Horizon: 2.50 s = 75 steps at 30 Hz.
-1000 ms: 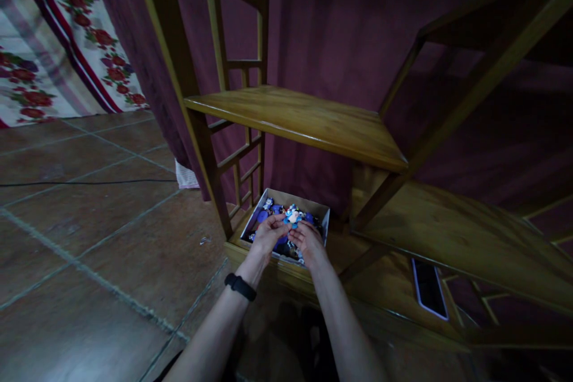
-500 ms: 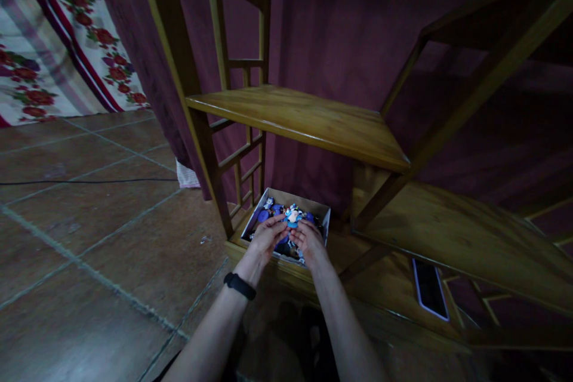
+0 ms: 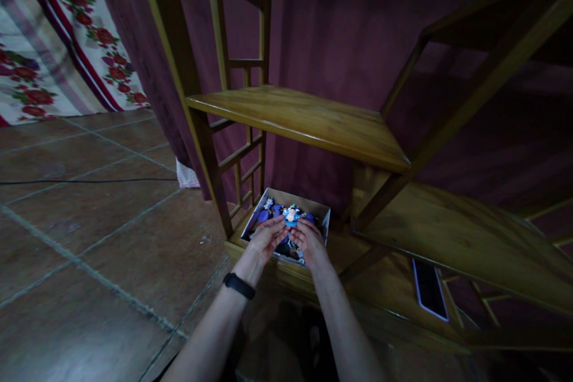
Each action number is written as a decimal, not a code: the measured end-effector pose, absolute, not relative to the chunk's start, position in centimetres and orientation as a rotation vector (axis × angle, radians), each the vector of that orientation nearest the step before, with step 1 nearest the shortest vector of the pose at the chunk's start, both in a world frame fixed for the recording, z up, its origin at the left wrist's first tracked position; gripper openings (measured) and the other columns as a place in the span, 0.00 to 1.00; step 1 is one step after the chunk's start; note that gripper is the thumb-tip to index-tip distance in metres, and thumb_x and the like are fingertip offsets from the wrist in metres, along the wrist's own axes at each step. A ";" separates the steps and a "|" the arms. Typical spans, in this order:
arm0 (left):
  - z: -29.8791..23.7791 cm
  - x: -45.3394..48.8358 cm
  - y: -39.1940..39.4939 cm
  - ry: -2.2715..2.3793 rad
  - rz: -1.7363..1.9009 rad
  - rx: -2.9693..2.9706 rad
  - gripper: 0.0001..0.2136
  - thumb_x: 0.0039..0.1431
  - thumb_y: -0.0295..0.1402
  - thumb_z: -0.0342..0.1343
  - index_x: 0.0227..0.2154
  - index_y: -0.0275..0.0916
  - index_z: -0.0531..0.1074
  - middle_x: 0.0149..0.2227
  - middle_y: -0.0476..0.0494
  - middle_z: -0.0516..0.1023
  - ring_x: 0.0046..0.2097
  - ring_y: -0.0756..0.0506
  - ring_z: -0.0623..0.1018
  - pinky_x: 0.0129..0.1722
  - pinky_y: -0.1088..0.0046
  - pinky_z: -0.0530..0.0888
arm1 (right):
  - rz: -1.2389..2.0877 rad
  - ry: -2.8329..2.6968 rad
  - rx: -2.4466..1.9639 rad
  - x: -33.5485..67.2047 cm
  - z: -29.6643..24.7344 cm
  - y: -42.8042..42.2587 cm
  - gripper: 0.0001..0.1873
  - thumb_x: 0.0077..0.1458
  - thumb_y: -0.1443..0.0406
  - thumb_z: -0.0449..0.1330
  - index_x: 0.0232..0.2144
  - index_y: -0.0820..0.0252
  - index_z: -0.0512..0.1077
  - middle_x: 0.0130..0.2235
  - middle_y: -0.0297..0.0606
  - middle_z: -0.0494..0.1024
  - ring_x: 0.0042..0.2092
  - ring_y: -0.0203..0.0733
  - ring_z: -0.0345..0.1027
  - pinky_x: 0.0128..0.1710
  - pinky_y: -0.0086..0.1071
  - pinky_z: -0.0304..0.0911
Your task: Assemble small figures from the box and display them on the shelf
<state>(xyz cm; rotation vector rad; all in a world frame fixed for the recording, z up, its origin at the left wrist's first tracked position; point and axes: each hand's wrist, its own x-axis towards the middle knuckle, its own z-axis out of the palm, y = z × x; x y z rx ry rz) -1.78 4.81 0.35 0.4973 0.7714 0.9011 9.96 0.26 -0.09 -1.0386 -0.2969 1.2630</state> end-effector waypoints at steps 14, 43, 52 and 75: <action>1.2 -1.7 4.4 0.798 0.931 0.520 0.12 0.49 0.17 0.57 0.37 0.32 0.72 0.28 0.43 0.78 0.26 0.53 0.77 0.29 0.81 0.75 | 1.267 -0.254 -1.038 9.9 0.0 0.3 0.13 0.37 0.66 0.64 0.31 0.59 0.71 0.25 0.34 0.78 0.26 0.34 0.70 0.29 0.28 0.67; 1.1 -1.7 4.3 0.840 0.947 0.501 0.02 0.52 0.24 0.57 0.29 0.34 0.70 0.24 0.46 0.76 0.24 0.53 0.76 0.27 0.79 0.74 | 1.292 -0.311 -1.068 9.7 0.1 0.3 0.16 0.37 0.64 0.67 0.33 0.59 0.72 0.25 0.33 0.76 0.27 0.34 0.70 0.28 0.27 0.66; 0.9 -1.9 4.5 0.828 0.919 0.514 0.04 0.51 0.22 0.57 0.31 0.34 0.70 0.24 0.46 0.76 0.24 0.53 0.75 0.26 0.80 0.74 | 1.293 -0.327 -1.068 9.8 -0.4 0.3 0.16 0.37 0.64 0.66 0.34 0.59 0.71 0.26 0.33 0.77 0.28 0.34 0.70 0.29 0.27 0.66; 0.4 -1.9 4.7 0.819 0.928 0.486 0.04 0.50 0.24 0.58 0.31 0.34 0.72 0.28 0.44 0.77 0.27 0.52 0.76 0.30 0.78 0.75 | 1.253 -0.362 -1.084 9.8 -0.2 0.4 0.17 0.36 0.63 0.67 0.32 0.58 0.72 0.26 0.32 0.77 0.28 0.34 0.69 0.30 0.28 0.66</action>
